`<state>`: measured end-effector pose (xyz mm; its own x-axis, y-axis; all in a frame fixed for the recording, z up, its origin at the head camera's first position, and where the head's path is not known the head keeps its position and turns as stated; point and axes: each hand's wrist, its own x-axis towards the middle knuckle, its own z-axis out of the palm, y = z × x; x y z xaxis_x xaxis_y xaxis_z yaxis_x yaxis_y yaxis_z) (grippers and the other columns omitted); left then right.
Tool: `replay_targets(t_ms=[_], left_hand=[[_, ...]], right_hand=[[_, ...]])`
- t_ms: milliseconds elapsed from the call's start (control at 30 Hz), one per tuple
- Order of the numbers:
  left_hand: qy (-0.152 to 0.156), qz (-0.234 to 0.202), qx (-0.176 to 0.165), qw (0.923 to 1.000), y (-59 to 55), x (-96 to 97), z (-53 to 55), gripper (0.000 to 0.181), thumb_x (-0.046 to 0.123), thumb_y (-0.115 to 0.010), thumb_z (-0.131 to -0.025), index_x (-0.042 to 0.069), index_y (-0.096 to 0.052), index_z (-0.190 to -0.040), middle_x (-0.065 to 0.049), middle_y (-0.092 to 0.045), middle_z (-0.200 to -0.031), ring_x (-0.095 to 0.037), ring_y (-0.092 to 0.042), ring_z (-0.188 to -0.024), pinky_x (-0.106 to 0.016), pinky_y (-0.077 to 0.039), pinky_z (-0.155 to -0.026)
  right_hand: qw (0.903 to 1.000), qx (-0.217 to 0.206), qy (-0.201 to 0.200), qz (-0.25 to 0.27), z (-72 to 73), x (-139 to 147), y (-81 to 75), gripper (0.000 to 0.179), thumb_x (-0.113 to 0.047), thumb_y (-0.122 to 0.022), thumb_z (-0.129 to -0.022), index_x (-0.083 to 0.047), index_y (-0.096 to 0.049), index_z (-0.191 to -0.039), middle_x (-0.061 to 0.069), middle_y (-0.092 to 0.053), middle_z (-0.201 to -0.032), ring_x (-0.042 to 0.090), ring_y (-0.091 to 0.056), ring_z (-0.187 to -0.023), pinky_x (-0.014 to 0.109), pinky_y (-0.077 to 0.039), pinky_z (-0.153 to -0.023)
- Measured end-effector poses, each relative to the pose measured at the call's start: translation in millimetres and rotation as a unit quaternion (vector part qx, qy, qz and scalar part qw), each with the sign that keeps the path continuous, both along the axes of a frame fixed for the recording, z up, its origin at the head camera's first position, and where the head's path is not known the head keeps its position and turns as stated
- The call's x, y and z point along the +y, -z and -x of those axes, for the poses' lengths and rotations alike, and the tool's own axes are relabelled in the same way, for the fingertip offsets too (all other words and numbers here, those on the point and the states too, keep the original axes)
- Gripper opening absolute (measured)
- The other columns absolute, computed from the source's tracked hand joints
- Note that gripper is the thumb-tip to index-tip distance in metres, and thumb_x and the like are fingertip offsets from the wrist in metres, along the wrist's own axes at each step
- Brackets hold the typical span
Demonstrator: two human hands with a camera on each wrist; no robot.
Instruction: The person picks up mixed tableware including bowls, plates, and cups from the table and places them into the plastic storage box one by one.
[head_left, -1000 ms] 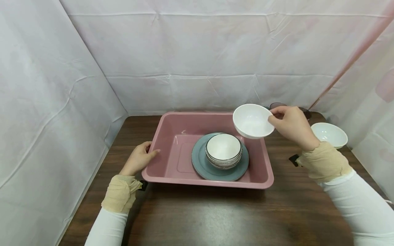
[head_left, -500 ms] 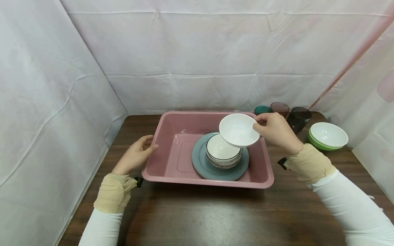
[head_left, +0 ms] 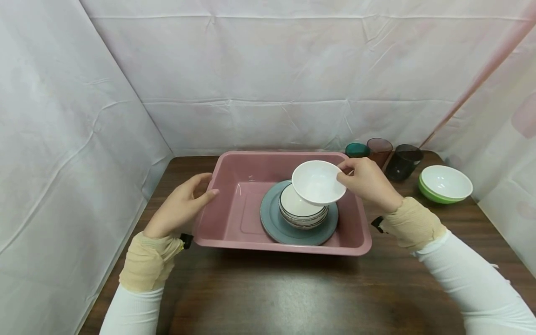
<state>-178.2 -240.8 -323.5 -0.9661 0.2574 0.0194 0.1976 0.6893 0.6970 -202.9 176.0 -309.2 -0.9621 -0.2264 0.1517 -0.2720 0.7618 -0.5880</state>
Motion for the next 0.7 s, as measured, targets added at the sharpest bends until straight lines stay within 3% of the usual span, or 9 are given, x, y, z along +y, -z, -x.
replay_targets(t_ms=[200,333,500,700], left_hand=[[0.004,-0.089,0.051,0.9947,-12.6,39.1,2.9,0.056,0.032,-0.063,-0.096,0.006,-0.046,-0.142,-0.012,-0.058,-0.135,-0.028,-0.056,-0.125,-0.044,-0.047,-0.103],[0.022,-0.116,0.056,0.9914,-14.4,68.0,5.9,0.052,0.03,-0.064,-0.095,0.007,-0.05,-0.139,-0.009,-0.062,-0.129,-0.023,-0.061,-0.117,-0.039,-0.05,-0.1],[0.049,-0.117,0.037,0.9912,-14.9,101.1,10.1,0.048,0.03,-0.065,-0.094,0.007,-0.054,-0.135,-0.009,-0.065,-0.124,-0.022,-0.065,-0.11,-0.037,-0.052,-0.096],[0.073,-0.068,-0.003,0.995,-6.8,130.4,18.3,0.047,0.039,-0.063,-0.094,0.01,-0.058,-0.131,-0.005,-0.067,-0.121,-0.017,-0.065,-0.107,-0.036,-0.053,-0.091]], right_hand=[[1.0,-0.007,0.0,-0.001,-1.0,-1.2,-0.3,0.021,-0.01,-0.056,-0.09,-0.002,-0.072,-0.1,0.01,-0.07,-0.087,0.019,-0.06,-0.075,0.028,-0.045,-0.064],[0.9999,-0.015,-0.003,0.003,-1.9,-3.2,-0.7,0.021,-0.01,-0.056,-0.09,-0.001,-0.071,-0.102,0.012,-0.071,-0.089,0.021,-0.062,-0.078,0.028,-0.046,-0.064],[0.9997,-0.02,-0.009,0.007,-2.6,-5.5,0.5,0.022,-0.01,-0.055,-0.089,0.0,-0.07,-0.103,0.014,-0.072,-0.092,0.024,-0.067,-0.084,0.028,-0.049,-0.066],[0.9996,-0.026,-0.009,0.004,-2.4,-8.7,3.8,0.02,-0.01,-0.056,-0.089,-0.002,-0.069,-0.101,0.012,-0.071,-0.089,0.024,-0.066,-0.081,0.029,-0.05,-0.066]])
